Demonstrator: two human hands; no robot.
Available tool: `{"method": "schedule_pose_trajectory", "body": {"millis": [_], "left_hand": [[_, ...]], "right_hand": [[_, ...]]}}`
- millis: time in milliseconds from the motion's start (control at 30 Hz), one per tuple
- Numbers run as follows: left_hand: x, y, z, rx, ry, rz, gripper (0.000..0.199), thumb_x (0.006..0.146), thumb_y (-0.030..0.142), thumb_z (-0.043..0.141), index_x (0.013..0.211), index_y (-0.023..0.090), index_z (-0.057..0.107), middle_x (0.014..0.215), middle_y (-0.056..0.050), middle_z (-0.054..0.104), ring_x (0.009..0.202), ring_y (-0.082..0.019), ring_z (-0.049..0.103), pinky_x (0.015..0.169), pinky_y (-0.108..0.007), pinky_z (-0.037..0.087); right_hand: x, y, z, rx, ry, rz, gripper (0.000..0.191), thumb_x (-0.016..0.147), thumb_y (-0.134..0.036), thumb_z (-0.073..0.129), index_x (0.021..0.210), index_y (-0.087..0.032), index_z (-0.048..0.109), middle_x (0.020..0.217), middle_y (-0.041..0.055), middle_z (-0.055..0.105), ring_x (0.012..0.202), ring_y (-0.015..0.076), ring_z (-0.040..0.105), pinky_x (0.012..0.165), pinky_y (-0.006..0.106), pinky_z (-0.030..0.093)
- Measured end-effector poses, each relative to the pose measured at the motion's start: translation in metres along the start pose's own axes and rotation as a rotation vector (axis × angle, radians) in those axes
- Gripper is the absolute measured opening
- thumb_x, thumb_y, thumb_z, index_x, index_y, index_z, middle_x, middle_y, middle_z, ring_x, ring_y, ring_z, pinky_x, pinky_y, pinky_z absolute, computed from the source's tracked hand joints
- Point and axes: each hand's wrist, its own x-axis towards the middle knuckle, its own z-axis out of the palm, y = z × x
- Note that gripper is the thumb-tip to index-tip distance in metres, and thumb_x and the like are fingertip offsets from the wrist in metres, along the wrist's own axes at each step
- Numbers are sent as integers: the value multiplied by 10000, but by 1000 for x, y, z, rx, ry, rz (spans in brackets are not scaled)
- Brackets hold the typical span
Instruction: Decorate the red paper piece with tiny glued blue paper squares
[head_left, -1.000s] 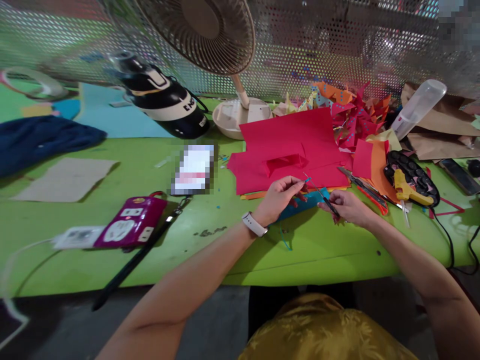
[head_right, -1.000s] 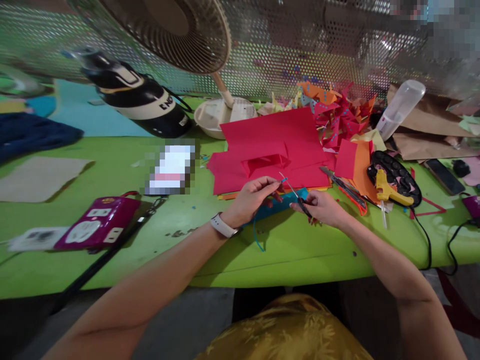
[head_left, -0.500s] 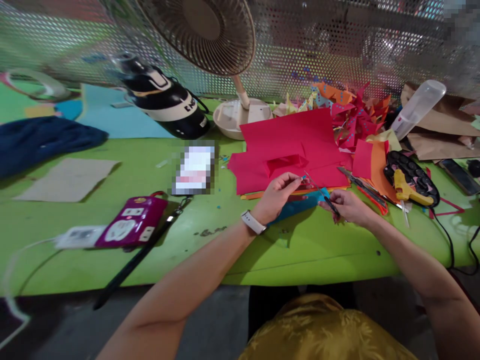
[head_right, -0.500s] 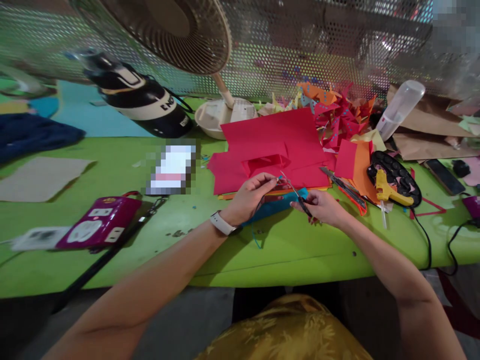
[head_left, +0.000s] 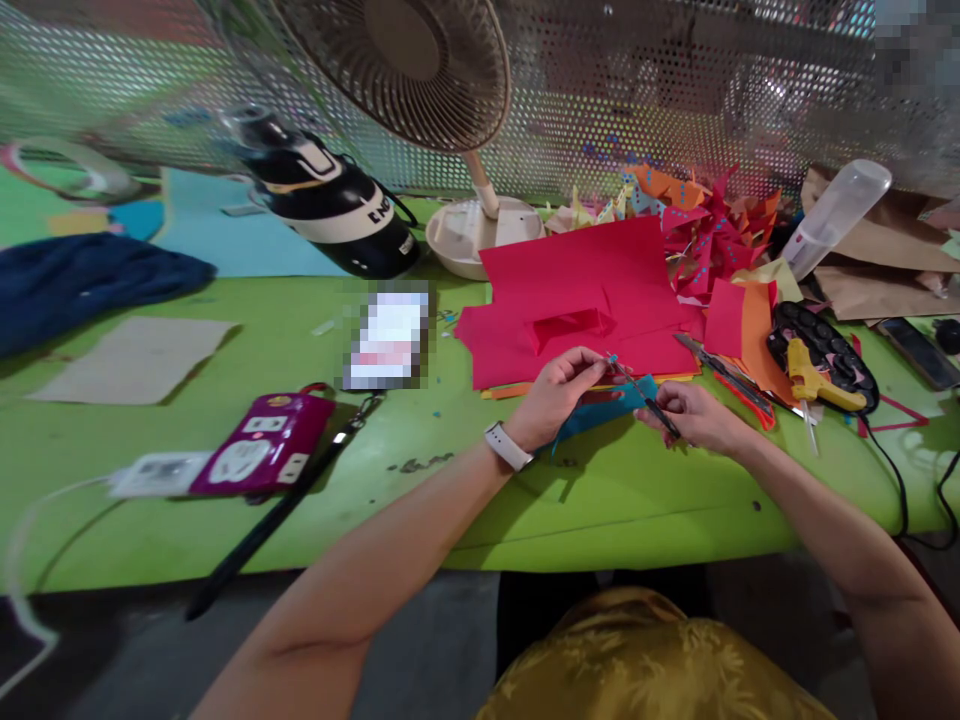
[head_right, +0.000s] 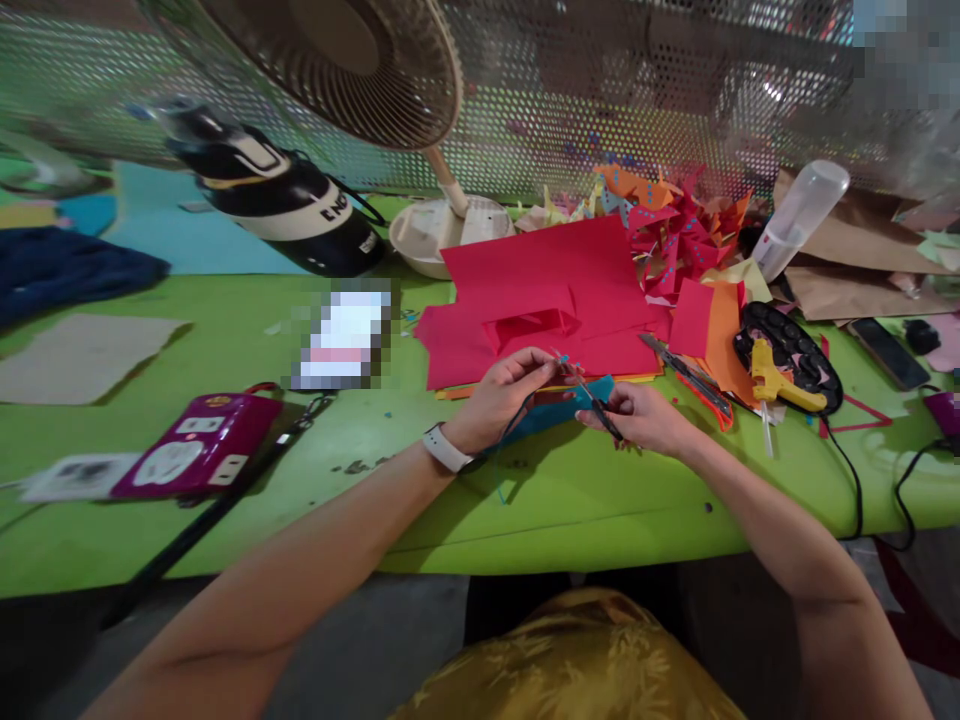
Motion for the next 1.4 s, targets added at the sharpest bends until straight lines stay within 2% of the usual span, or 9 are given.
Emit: {"method": "schedule_pose_trajectory", "body": {"millis": [433,1000,1200,1267,1400], "left_hand": [[1,-1,-1,4,-33,4,290,727,387,744,817,168,576,865,-41,726,875,-196,694,923,-406,505],[1,0,-2,2,-41,9,281,729,366,739,809,166,559,852,-36,725,852,-177,696,914,-379,509],[1,4,-1,83,17,4,301,722,416,726,799,166,578,852,-35,704,866,-183,675,763,-324,559],[1,7,-2,127,39,-19,310,721,435,719,791,167,579,813,-28,690,760,-162,672,663,-289,557],[2,10,-3,204,45,-49,295,703,405,735,786,164,586,696,7,656,513,-87,588,507,-214,475]], "right_hand": [[1,3,1,10,-16,-37,481,630,-582,741,656,-200,450,464,-69,502,401,74,496,379,186,347],[1,3,2,22,3,-22,491,614,-581,754,668,-201,448,474,-71,501,412,79,518,391,191,373],[4,3,1,29,32,1,475,603,-559,761,662,-205,449,453,-80,491,391,73,505,369,183,352],[4,3,0,24,49,12,460,611,-546,757,673,-206,454,453,-76,503,389,75,503,369,187,353],[6,4,-2,16,69,23,459,612,-535,759,680,-205,448,455,-68,522,384,78,502,366,191,352]]}}
